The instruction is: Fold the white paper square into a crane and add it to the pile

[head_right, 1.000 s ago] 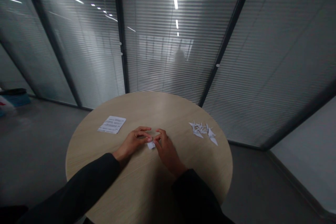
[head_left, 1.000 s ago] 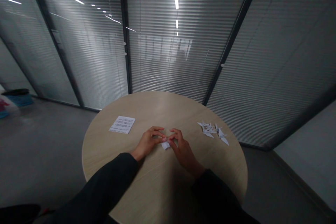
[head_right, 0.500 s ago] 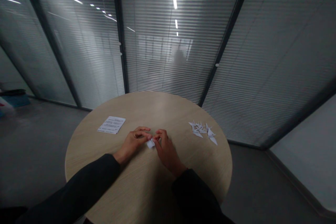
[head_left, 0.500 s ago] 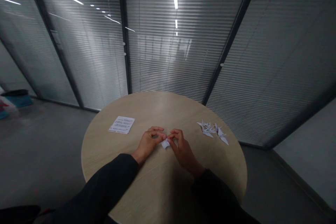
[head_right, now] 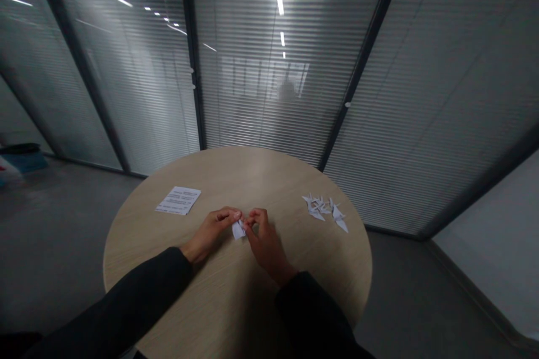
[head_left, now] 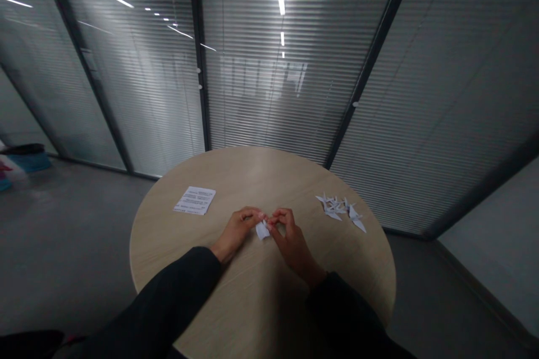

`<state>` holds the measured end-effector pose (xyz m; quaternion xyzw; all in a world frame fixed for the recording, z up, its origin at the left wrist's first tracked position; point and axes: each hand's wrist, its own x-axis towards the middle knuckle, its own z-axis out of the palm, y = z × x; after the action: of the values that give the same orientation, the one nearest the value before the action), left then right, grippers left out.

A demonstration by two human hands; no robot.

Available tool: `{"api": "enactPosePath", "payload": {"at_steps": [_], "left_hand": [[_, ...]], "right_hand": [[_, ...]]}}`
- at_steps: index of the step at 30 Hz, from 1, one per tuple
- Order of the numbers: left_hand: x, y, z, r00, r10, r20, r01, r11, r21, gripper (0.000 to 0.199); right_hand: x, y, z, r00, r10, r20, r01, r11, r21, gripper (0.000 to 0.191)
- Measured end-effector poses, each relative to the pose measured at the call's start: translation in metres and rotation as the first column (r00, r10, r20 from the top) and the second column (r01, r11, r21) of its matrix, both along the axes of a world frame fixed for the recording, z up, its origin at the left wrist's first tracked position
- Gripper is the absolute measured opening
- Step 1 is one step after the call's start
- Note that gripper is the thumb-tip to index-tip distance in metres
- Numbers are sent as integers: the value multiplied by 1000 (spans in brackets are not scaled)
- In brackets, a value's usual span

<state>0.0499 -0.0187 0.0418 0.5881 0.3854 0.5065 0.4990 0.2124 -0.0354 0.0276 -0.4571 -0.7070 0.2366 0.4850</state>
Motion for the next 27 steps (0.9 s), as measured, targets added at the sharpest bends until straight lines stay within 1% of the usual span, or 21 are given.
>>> {"api": "enactPosePath", "payload": {"at_steps": [3,5,8,10,11,13,15,17,19,22,25,27], "left_hand": [[1,0,-2,998,55,-31,-54,998,40,33],[4,0,-5,993,100,-55,-94,991,100,35],[7,-2,-9,980,190,-64,-172,962,214,36],[7,-3,-9,976,210,-61,-190,952,240,36],[7,-4,-8,979,195,-59,-177,959,223,36],[5,-5,-4,991,120,-53,-111,982,152,33],[4,-6,1,999,36,-35,-34,997,75,39],[4,-6,5,999,-35,-5,35,999,7,46],[4,-5,6,995,-88,39,90,995,-50,44],[3,-3,6,988,-132,81,140,986,-96,41],[-1,-1,5,978,-201,52,206,973,-106,39],[-3,-1,5,965,-261,21,262,959,-111,37]], "right_hand": [[-3,-1,0,1000,16,-1,-16,999,-28,23],[-6,-3,1,1000,31,-5,-31,999,-43,22],[-8,-4,3,999,28,-22,-29,998,-58,20],[-8,-5,3,999,18,-39,-21,998,-61,21],[-7,-5,4,999,9,-47,-12,998,-61,22],[-6,-5,3,997,-28,-68,24,998,-56,23],[-4,-4,3,992,-84,-92,80,996,-46,24],[-3,-3,2,985,-136,-109,133,990,-36,24],[-2,-2,1,982,-158,-108,156,987,-28,23],[0,-1,2,988,-137,-70,137,991,-8,20],[4,-1,6,994,-112,-19,113,992,59,16],[7,-1,9,997,-82,6,80,989,125,16]]}}
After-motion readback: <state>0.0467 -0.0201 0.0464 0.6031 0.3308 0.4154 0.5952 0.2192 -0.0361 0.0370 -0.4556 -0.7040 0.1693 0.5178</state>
